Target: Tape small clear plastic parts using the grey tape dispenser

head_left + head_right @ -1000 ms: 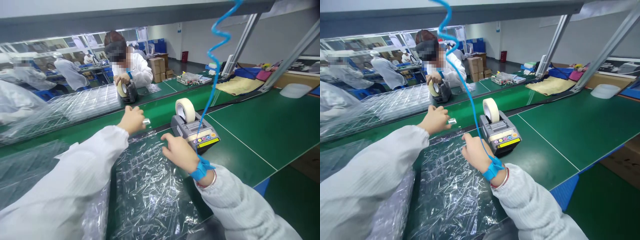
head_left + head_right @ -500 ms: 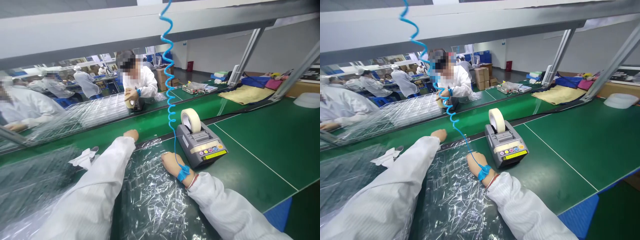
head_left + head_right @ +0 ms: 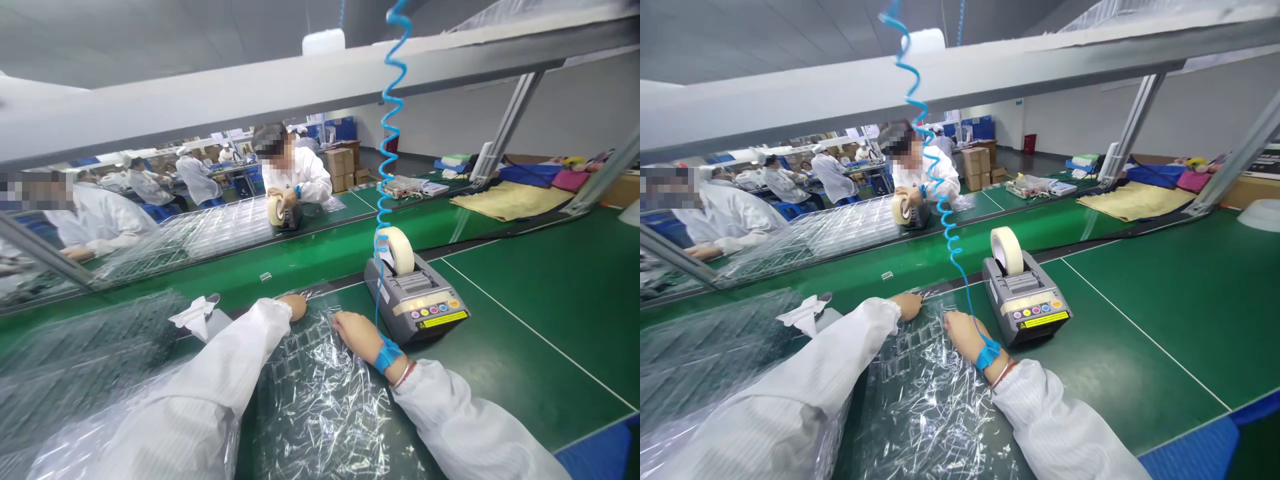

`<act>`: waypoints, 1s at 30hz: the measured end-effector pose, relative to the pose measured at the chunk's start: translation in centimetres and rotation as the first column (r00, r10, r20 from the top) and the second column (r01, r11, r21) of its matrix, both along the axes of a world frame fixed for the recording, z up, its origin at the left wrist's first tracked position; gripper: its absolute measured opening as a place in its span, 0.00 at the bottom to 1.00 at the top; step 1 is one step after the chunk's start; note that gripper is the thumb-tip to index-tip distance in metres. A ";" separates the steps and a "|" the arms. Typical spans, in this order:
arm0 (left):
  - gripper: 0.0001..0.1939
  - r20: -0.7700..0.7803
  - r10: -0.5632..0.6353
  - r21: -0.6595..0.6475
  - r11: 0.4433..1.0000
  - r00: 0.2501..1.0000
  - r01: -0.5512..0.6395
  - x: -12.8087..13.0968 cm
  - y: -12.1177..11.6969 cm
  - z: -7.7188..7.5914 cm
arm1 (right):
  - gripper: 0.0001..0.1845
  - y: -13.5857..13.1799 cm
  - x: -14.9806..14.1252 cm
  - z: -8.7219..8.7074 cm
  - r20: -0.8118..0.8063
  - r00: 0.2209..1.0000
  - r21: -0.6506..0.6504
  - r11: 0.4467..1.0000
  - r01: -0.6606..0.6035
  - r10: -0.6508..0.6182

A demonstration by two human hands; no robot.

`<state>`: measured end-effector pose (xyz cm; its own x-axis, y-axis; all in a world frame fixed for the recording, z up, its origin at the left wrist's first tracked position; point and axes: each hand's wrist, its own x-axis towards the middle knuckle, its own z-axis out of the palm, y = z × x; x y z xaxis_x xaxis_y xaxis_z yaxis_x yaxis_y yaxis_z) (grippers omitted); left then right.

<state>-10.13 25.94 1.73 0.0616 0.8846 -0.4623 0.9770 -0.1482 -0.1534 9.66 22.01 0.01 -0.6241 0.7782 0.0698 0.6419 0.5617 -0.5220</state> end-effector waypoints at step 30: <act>0.15 0.406 -0.719 0.802 0.576 0.564 0.157 7.5 -10.4 12.1 | 0.09 -5.1 6.3 6.4 -0.796 0.244 -0.513 0.405 -0.757 -0.553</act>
